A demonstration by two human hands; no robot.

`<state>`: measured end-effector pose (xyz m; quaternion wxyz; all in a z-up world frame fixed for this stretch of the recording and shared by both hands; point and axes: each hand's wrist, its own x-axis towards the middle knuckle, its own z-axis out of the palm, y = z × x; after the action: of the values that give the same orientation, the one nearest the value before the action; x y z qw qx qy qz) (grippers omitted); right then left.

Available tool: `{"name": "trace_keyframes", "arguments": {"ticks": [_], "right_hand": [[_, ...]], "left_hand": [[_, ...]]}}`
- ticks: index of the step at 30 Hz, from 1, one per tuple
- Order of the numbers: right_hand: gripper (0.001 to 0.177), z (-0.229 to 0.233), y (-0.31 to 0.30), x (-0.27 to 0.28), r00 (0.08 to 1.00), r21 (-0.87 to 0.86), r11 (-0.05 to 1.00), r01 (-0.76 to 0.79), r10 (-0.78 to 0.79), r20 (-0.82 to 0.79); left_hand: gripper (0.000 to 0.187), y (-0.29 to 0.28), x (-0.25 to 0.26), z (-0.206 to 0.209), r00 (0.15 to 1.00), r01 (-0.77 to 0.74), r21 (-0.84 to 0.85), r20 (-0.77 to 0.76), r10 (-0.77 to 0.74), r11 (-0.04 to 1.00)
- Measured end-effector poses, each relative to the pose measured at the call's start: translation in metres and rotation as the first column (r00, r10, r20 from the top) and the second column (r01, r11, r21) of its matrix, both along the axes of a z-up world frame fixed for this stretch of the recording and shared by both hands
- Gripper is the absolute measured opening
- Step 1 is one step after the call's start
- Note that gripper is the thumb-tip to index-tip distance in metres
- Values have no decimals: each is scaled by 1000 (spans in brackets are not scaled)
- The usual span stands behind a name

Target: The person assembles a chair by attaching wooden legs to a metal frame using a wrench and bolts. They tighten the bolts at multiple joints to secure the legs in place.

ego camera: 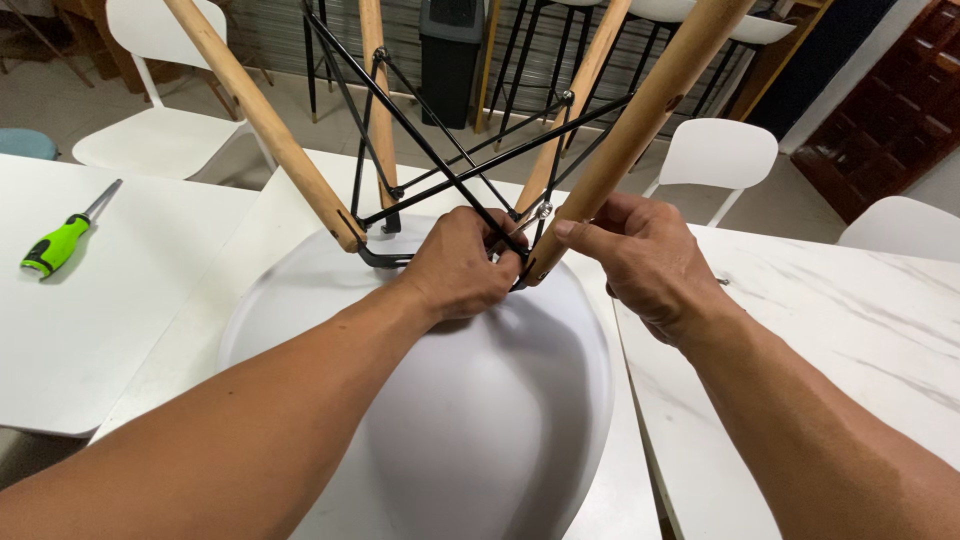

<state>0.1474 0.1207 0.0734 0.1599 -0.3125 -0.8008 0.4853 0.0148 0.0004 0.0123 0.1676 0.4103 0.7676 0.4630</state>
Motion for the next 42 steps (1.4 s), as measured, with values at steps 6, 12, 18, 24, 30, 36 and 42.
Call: {"name": "trace_keyframes", "arguments": {"ticks": [6, 12, 18, 24, 30, 36, 42], "right_hand": [[40, 0, -2, 0, 1000, 18, 1000, -5, 4, 9], [38, -14, 17, 1, 1000, 7, 1000, -7, 7, 11], [34, -24, 64, -2, 901, -236, 889, -392, 320, -292], [17, -16, 77, -39, 938, -118, 940, -320, 332, 98], [19, -16, 64, -44, 863, 2, 900, -435, 416, 287], [21, -11, 54, -48, 827, 176, 827, -534, 467, 313], [22, -11, 42, -42, 881, 125, 897, -423, 375, 289]], "left_hand": [[21, 1, -1, -3, 1000, 4, 22, -24, -3, 1000], [19, 0, -5, -3, 995, 28, 24, 94, -30, 999], [19, 0, -8, -4, 892, 19, -7, 453, -13, 1000], [15, 5, -15, 0, 727, 40, 64, 682, -73, 997], [18, 6, -17, -3, 710, 40, 11, 703, -36, 999], [19, 9, -16, -8, 643, 16, 55, 764, -53, 998], [21, 13, -14, -8, 668, -62, 0, 743, 41, 998]]}}
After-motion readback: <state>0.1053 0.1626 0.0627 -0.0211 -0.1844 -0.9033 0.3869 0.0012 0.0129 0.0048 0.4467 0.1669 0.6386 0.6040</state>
